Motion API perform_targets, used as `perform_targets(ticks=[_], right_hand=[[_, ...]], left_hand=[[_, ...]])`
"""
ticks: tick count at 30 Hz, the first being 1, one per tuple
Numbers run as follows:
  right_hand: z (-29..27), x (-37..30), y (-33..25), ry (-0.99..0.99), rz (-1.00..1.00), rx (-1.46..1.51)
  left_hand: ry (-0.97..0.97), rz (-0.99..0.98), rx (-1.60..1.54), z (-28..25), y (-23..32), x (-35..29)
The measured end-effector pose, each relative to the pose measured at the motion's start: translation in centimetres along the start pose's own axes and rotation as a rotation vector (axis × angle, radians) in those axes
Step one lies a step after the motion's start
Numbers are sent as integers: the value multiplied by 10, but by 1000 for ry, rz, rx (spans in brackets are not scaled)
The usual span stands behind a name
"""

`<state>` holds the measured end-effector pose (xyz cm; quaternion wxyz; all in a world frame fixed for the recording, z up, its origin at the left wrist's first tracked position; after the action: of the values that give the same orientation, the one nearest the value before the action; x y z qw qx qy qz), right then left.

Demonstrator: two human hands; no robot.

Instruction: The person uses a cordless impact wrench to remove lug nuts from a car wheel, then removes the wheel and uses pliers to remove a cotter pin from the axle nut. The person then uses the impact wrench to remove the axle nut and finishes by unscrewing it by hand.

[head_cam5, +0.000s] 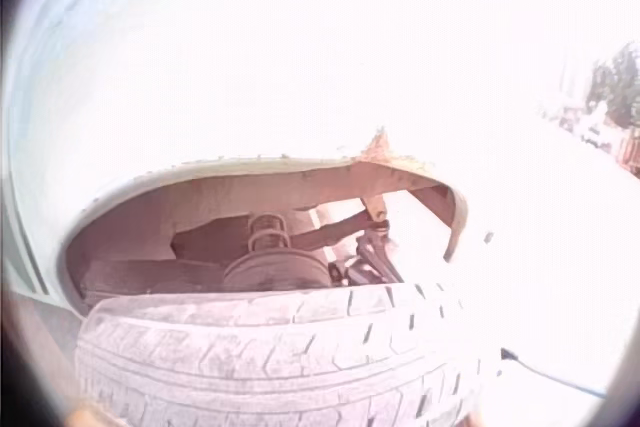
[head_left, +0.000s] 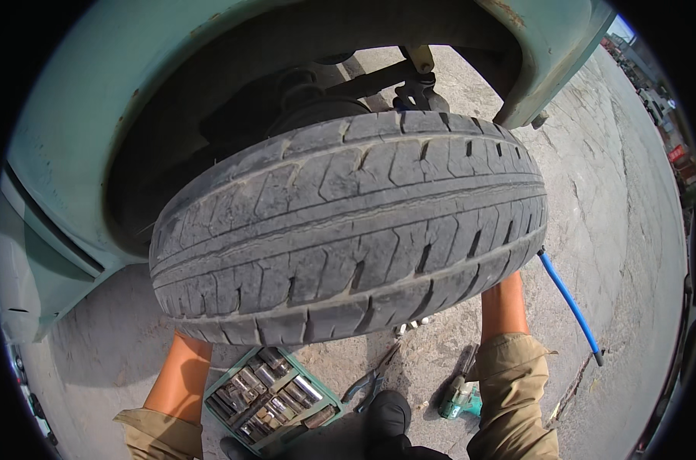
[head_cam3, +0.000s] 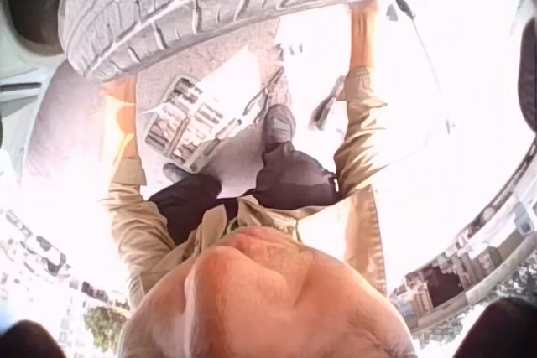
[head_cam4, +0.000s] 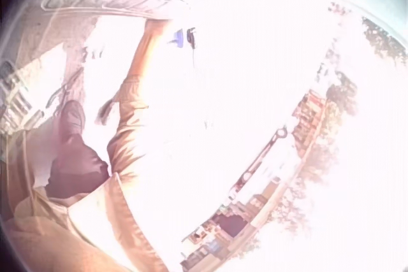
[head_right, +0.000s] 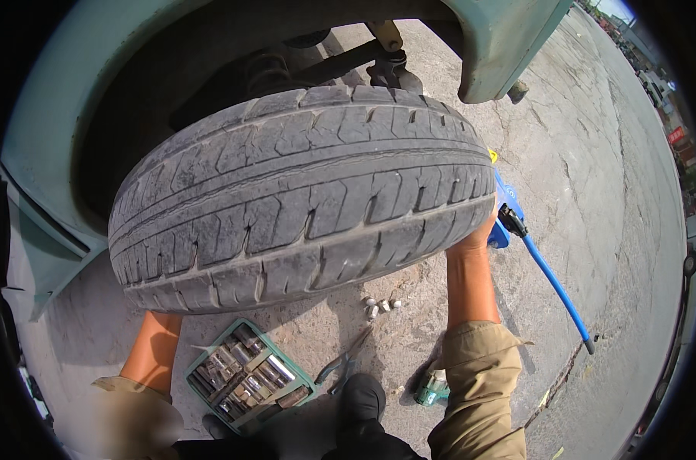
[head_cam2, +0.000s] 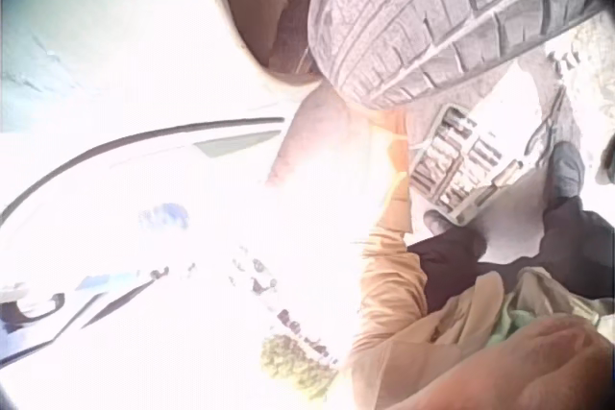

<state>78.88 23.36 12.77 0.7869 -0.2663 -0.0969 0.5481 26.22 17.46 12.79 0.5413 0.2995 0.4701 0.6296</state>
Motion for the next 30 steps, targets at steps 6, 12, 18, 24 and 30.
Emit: perform_targets(ticks=[6,12,18,24,30], right_hand=[[9,-105,-40,-214,-22,-240],[91,-198,32,-354,127,-377],[189,-285,164,-689,422,-349],[258,-401,305,-913,594,-637],[221,-549,466,-878,1152,-898]], left_hand=[[-246,-253,38,-8,45,-67],[-3,-283,154,-135,106,-168],[276,-276,171,-274,147,-233],[511,-319,178,-409,170,-265],[722,-392,176,-560,192,-303]])
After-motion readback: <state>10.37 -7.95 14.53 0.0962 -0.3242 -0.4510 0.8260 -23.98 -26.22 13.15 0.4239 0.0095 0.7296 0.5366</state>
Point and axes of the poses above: each hand's wrist, its own x-axis towards the middle knuckle, its own z-axis out of the palm, y = z × x, the point moved 6 cm from there along x, towards the middle knuckle, and after that the axes turned 15 degrees about x, right-handed, at the moved point
